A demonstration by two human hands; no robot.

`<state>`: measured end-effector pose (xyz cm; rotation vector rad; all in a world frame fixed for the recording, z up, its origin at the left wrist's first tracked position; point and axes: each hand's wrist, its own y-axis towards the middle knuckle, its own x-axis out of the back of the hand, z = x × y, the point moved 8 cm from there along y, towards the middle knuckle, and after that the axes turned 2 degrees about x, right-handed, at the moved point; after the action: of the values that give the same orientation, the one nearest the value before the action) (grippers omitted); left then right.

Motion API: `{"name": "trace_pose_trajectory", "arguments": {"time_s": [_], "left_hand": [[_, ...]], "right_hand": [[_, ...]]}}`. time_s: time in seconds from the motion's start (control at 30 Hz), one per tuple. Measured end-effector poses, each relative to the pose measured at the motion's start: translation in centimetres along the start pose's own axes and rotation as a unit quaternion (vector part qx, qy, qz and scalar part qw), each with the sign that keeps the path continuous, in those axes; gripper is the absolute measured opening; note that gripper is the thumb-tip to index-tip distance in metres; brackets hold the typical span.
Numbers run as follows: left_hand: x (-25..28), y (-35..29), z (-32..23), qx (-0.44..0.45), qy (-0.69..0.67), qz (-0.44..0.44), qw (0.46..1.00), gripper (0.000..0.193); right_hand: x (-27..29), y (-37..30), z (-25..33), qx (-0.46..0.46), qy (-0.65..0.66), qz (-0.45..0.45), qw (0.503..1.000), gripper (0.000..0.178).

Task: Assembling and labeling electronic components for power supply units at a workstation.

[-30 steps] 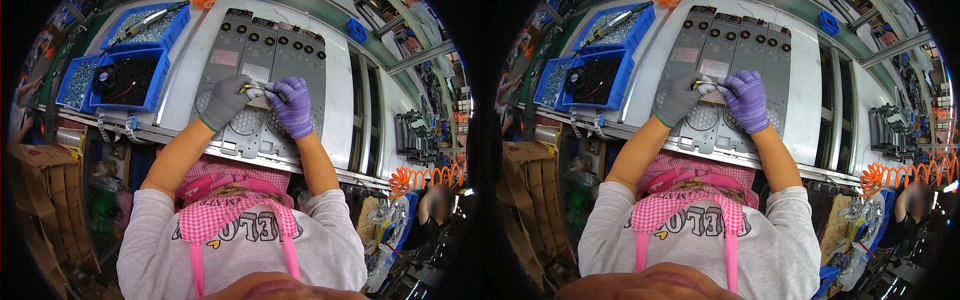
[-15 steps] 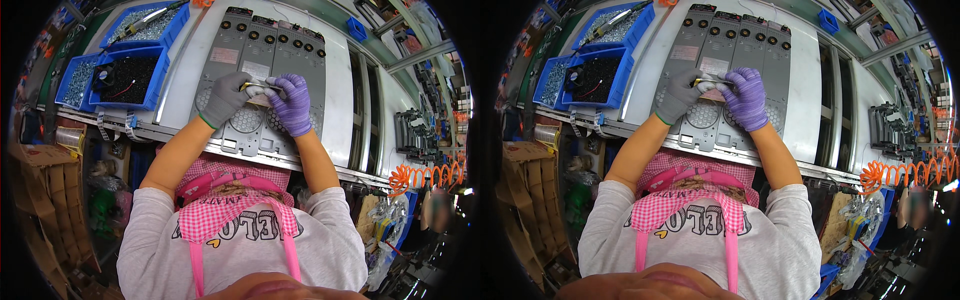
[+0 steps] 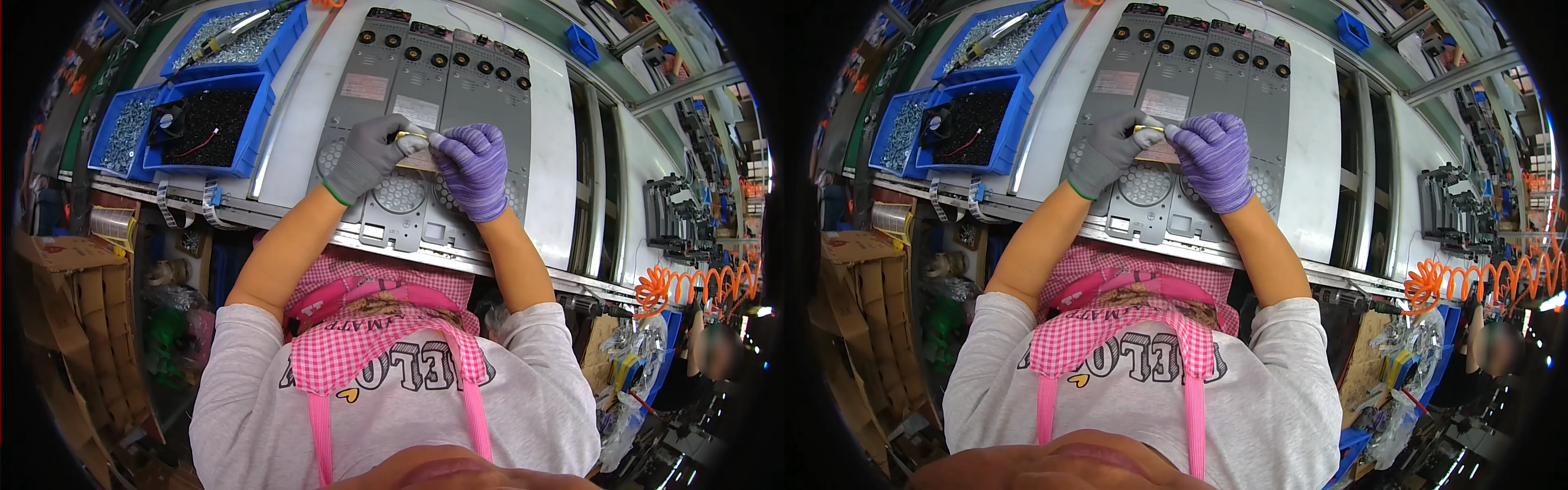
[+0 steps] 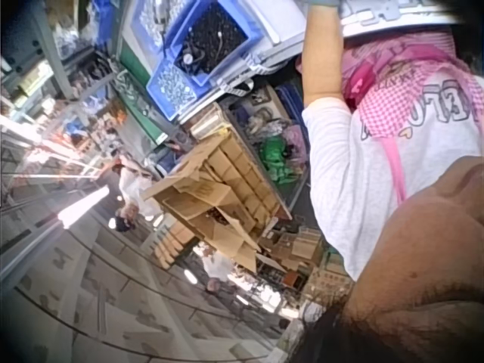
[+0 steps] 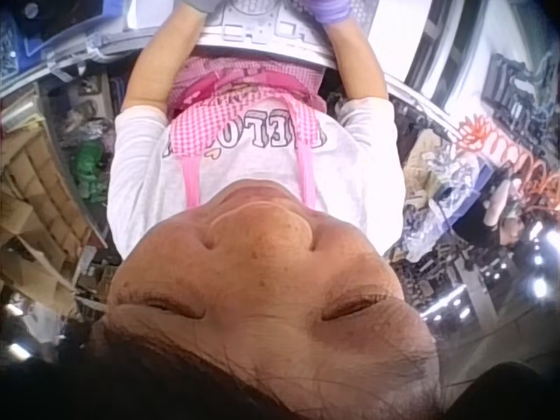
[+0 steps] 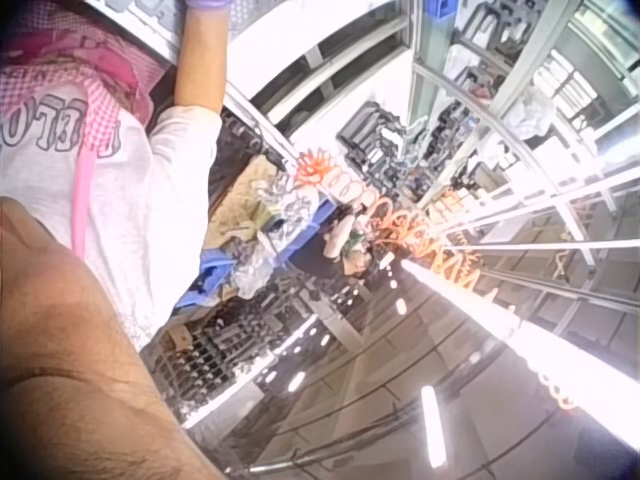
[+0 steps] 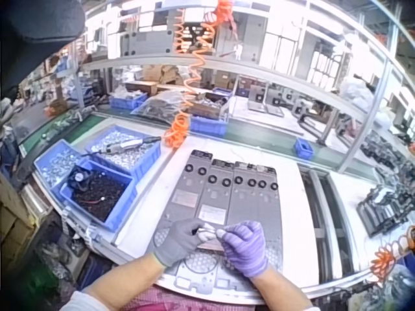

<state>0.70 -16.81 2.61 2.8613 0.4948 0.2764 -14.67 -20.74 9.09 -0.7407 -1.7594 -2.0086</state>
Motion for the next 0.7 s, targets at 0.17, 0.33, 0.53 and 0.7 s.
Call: {"name": "trace_pose_trajectory", "arguments": {"time_s": [0.17, 0.33, 0.53, 0.7], "left_hand": [[0.2, -0.1, 0.3, 0.023, -0.012, 0.038, 0.999, 0.041], [-1.1, -0.3, 2.9, 0.185, -0.234, 0.08, 0.951, 0.041], [-0.1, 0.4, 1.2, 0.107, 0.06, 0.067, 0.99, 0.04], [-2.7, -0.7, -2.2, -0.135, 0.074, 0.124, 0.98, 0.041]], "right_hand": [[0.1, 0.3, 0.0, -0.012, -0.002, -0.009, 1.0, 0.019], [-0.1, 0.4, -0.4, -0.017, -0.012, 0.026, 0.999, 0.02], [4.1, 0.7, 2.0, 0.053, 0.077, -0.082, 0.992, 0.02], [7.1, 1.1, -6.0, -0.287, 0.338, -0.147, 0.884, 0.012]]}}
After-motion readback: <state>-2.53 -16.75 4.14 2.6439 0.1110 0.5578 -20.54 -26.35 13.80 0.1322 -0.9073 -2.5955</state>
